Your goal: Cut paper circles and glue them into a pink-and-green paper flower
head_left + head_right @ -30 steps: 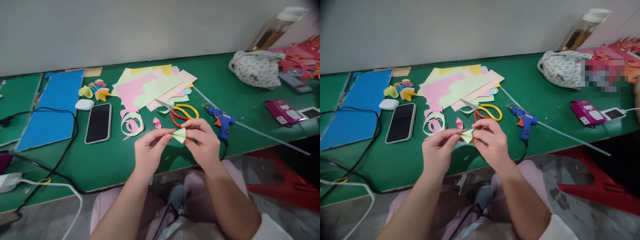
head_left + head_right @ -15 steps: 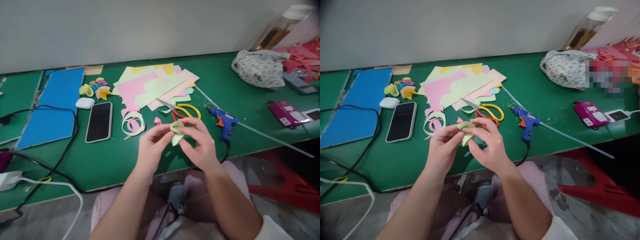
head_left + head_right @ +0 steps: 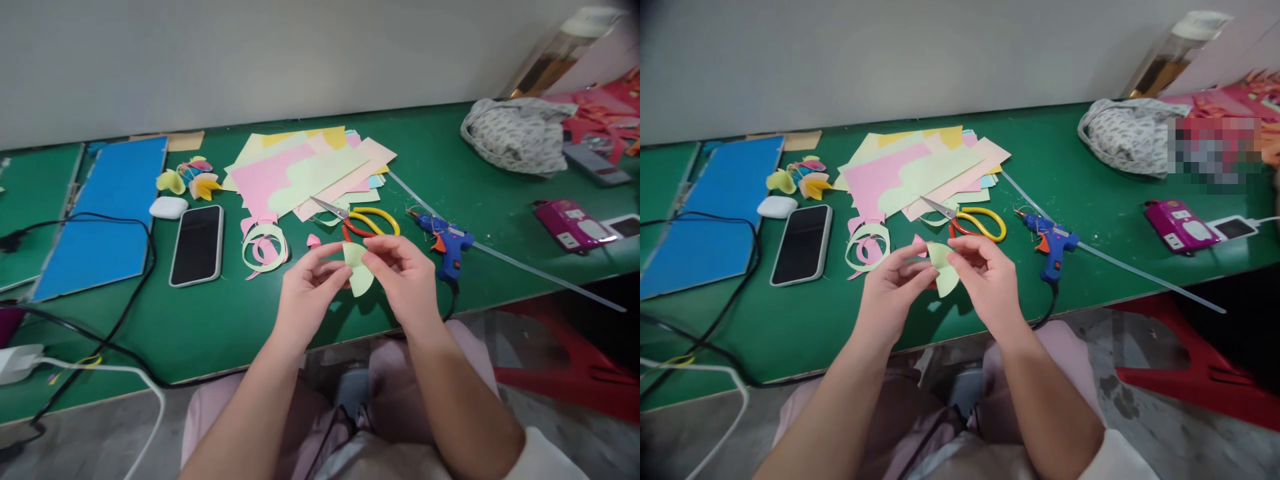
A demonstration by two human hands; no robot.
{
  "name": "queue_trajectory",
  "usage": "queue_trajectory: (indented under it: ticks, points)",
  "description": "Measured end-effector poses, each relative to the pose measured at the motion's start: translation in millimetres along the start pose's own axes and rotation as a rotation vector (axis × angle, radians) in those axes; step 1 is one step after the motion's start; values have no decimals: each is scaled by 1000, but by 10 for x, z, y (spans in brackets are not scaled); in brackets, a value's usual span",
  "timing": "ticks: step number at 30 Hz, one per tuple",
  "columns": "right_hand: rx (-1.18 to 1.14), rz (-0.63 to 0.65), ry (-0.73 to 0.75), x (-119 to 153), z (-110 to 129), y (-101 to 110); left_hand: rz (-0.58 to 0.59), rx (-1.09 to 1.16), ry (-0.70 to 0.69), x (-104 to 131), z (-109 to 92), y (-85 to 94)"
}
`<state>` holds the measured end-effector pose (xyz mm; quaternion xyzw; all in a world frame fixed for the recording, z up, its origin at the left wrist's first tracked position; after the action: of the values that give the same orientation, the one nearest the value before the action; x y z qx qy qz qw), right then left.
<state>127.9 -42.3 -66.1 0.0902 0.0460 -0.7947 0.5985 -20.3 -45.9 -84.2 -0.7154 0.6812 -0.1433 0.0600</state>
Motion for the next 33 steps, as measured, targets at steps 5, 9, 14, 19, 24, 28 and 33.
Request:
queue_trajectory:
  ticks: [5,9,14,19,24,28,33]
  points:
    - [8,-44,11,-19,25,22,76,8,117,0,61,-62]
    - [1,-30,4,-24,17,15,35,-54,92,-3,29,-34]
    - [-46,7,-43,-14,-22,-14,-41,-97,20,-9,-19,18]
    - [-137,49,-116,-18,-46,-49,-61,-93,-27,-24,-23,37]
    - [-148,57,-142,-34,-61,-46,-72,-122,-45,-26,-28,45]
    - [-129,62,-170,-44,-100,-44,-113,-215,-127,-3,-82,55]
    - [-117,71,-202,-43,-134,-52,-125,-319,-166,19,-105,51]
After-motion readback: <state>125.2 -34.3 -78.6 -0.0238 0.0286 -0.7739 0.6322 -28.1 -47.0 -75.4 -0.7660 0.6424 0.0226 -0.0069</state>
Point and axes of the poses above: each hand's wrist, its own x-axis away from the middle knuckle, its own y-axis out of the back of the hand, z = x × y, the point moved 6 cm from there along -x, towards the middle knuckle, and after that the axes turned 5 degrees about -z, right-handed, at the moved point
